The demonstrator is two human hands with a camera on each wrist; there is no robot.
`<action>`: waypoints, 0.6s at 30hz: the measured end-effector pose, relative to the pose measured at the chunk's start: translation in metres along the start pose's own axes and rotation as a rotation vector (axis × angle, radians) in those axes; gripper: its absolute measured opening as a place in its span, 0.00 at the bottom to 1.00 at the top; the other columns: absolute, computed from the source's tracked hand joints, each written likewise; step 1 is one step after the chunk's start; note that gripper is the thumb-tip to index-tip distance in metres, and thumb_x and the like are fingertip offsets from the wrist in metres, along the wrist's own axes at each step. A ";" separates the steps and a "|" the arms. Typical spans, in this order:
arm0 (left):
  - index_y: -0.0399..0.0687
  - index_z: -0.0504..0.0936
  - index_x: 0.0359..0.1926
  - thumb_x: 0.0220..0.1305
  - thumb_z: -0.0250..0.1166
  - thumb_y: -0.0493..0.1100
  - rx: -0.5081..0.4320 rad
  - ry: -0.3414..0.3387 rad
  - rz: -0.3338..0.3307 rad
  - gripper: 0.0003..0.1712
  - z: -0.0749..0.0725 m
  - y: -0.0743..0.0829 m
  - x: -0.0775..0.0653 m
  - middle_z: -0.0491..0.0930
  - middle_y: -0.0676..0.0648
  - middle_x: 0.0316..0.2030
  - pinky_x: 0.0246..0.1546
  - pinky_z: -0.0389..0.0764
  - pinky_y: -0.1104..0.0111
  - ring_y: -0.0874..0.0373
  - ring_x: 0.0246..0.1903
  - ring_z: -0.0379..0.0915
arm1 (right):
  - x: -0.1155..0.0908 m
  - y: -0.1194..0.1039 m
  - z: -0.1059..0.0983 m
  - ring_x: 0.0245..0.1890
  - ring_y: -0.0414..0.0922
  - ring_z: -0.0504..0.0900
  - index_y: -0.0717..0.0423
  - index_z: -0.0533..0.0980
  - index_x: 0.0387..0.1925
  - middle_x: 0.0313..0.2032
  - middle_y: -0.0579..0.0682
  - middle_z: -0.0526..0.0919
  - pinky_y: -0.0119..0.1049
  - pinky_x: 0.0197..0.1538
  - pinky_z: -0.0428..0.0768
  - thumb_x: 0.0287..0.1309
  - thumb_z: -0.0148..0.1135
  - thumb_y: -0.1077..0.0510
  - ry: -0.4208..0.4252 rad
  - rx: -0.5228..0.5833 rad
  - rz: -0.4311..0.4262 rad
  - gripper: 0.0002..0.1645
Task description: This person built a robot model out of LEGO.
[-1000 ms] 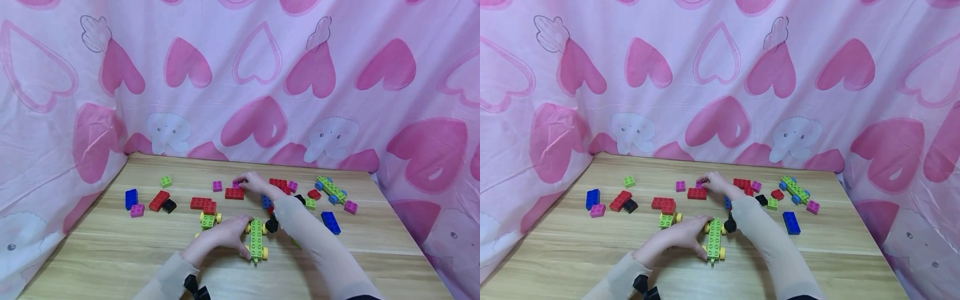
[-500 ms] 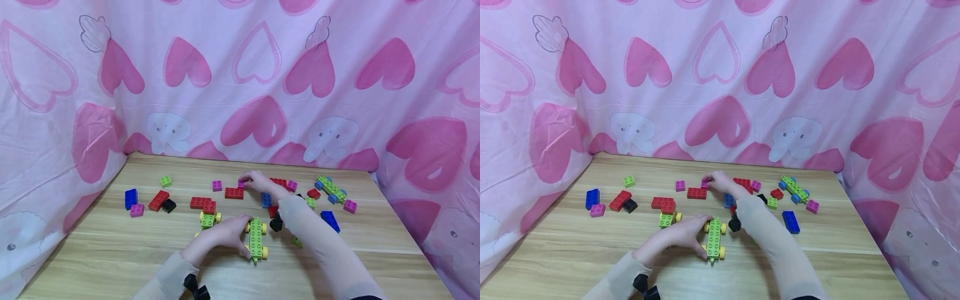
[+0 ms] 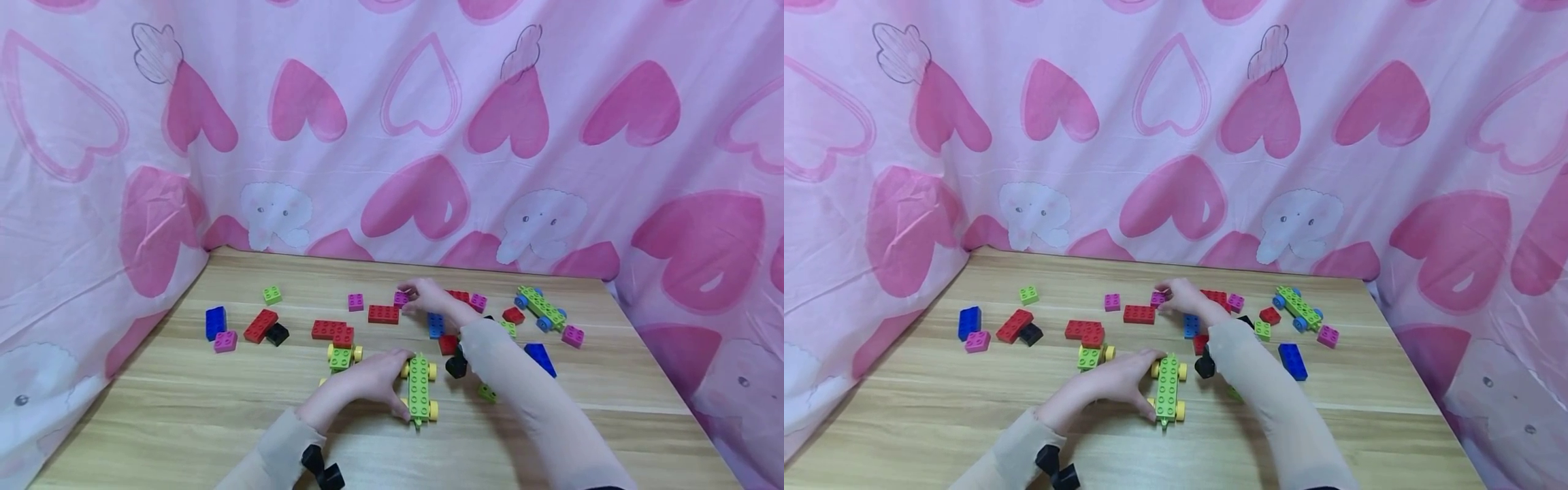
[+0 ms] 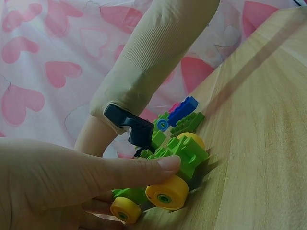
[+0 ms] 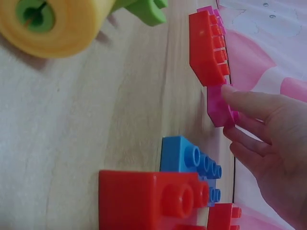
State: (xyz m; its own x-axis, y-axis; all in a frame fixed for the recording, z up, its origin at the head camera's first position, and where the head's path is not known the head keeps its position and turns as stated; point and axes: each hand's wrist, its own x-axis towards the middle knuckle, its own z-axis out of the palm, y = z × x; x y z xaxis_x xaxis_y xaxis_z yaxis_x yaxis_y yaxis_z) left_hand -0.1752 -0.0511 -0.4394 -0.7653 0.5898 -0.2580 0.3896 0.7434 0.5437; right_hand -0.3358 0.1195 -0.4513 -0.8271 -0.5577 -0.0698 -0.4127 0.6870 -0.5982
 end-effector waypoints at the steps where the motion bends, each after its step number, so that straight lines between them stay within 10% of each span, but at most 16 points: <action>1: 0.43 0.60 0.72 0.36 0.82 0.59 0.001 0.001 0.001 0.64 0.000 0.000 0.000 0.66 0.44 0.69 0.68 0.67 0.57 0.50 0.67 0.65 | 0.000 0.000 0.001 0.56 0.53 0.79 0.63 0.72 0.62 0.56 0.60 0.81 0.45 0.59 0.78 0.57 0.69 0.61 0.000 -0.013 -0.005 0.32; 18: 0.45 0.61 0.72 0.36 0.82 0.59 -0.013 0.007 -0.005 0.63 -0.001 -0.001 0.000 0.67 0.45 0.68 0.67 0.68 0.57 0.50 0.67 0.65 | -0.008 -0.001 -0.003 0.56 0.52 0.79 0.62 0.76 0.58 0.54 0.57 0.82 0.47 0.59 0.78 0.61 0.66 0.58 0.060 -0.041 0.004 0.25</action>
State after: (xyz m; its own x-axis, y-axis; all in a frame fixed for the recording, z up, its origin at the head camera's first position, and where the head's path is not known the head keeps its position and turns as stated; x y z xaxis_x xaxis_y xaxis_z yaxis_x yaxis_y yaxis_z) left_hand -0.1759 -0.0516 -0.4392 -0.7711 0.5834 -0.2550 0.3789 0.7423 0.5526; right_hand -0.3294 0.1246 -0.4475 -0.8496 -0.5269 -0.0230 -0.4239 0.7082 -0.5646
